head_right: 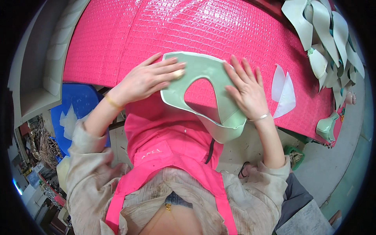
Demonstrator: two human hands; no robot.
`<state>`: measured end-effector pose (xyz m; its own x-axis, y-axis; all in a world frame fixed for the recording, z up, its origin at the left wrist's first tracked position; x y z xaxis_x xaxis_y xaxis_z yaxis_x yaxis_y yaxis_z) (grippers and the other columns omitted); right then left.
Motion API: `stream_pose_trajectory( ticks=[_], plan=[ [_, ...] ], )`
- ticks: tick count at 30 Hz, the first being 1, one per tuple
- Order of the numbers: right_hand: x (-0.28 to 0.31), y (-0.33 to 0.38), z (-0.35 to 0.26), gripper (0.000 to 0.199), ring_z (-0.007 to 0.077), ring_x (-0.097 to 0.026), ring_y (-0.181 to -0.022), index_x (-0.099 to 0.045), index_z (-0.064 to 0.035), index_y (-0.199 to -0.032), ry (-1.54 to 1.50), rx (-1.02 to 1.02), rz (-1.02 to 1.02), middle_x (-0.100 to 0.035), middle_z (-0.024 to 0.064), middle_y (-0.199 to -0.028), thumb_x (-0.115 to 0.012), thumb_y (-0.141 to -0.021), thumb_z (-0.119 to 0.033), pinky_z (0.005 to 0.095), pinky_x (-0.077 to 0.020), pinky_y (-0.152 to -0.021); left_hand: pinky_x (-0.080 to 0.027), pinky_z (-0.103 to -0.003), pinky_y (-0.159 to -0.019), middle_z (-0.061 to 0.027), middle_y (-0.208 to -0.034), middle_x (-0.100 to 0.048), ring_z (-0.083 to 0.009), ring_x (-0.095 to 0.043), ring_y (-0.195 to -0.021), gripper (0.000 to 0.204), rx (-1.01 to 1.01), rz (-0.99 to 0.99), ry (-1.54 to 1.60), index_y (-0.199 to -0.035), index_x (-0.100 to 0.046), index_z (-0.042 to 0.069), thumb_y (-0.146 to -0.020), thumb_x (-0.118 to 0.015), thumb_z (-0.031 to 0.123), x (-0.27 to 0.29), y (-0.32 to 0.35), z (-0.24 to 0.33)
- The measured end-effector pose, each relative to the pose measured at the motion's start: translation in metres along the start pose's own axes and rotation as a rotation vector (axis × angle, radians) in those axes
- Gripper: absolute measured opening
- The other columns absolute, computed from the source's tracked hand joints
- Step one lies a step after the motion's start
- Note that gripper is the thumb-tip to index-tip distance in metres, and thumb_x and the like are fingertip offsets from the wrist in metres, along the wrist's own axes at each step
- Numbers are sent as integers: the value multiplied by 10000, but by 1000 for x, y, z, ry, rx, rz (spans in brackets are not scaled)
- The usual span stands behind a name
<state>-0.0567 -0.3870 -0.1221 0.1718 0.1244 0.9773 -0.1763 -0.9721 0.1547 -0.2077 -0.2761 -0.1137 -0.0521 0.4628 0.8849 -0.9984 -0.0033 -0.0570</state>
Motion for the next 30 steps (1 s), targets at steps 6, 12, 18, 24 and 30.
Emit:
stream_pose_trajectory(
  ticks=[6,12,18,24,30],
  plan=[
    [73,21,-29,523,301,-224,-1302,-479,-143,-1250,-315,103,154,-320,146,-1367,-567,-789,-373,470,-137,-1046,-194,-503,-1043,-77,-1201,-497,-254,-457,-1124,579,-5,133,19,-1187,-515,158,-638,-698,175,15,16,19],
    [76,30,-23,276,148,-602,-731,-479,-1,-1092,-1472,-273,259,-598,66,-880,-550,-845,-104,257,-485,-686,-333,-369,-968,-60,-998,-602,-206,-534,-983,320,214,1005,888,-1013,-595,42,-738,-682,180,101,3,-6],
    [55,-16,33,384,159,-590,-866,-462,9,-1165,-1115,-334,267,-604,109,-956,-541,-863,-214,273,-470,-746,-478,-271,-759,-82,-920,-634,-130,-604,-803,282,522,577,1729,-1020,-575,-29,-823,-614,169,2,-17,-46],
    [80,-51,-72,263,266,-611,-700,-592,12,-861,-580,-91,283,-580,192,-731,-578,-812,-246,370,-444,-629,-488,-264,-698,-84,-891,-634,-120,-601,-766,249,529,768,1777,-980,-585,-30,-845,-588,181,19,-12,-36],
    [58,-66,-82,337,196,-440,-444,-540,36,-669,-756,-83,159,-431,162,-517,-583,-814,-265,364,-341,-466,-480,-242,-577,-76,-785,-636,-113,-593,-650,199,532,1009,1736,-880,-621,-17,-838,-603,177,29,-11,-46]
  ],
)
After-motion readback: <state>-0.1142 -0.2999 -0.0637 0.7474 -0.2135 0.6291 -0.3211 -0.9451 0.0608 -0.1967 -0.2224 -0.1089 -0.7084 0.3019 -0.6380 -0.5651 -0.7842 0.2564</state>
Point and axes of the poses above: each hand's wrist, its own y-axis away from the middle knuckle, its own x-axis out of the back of the hand, z = x × y, the point moved 9 cm from there along -y, towards the middle knuckle
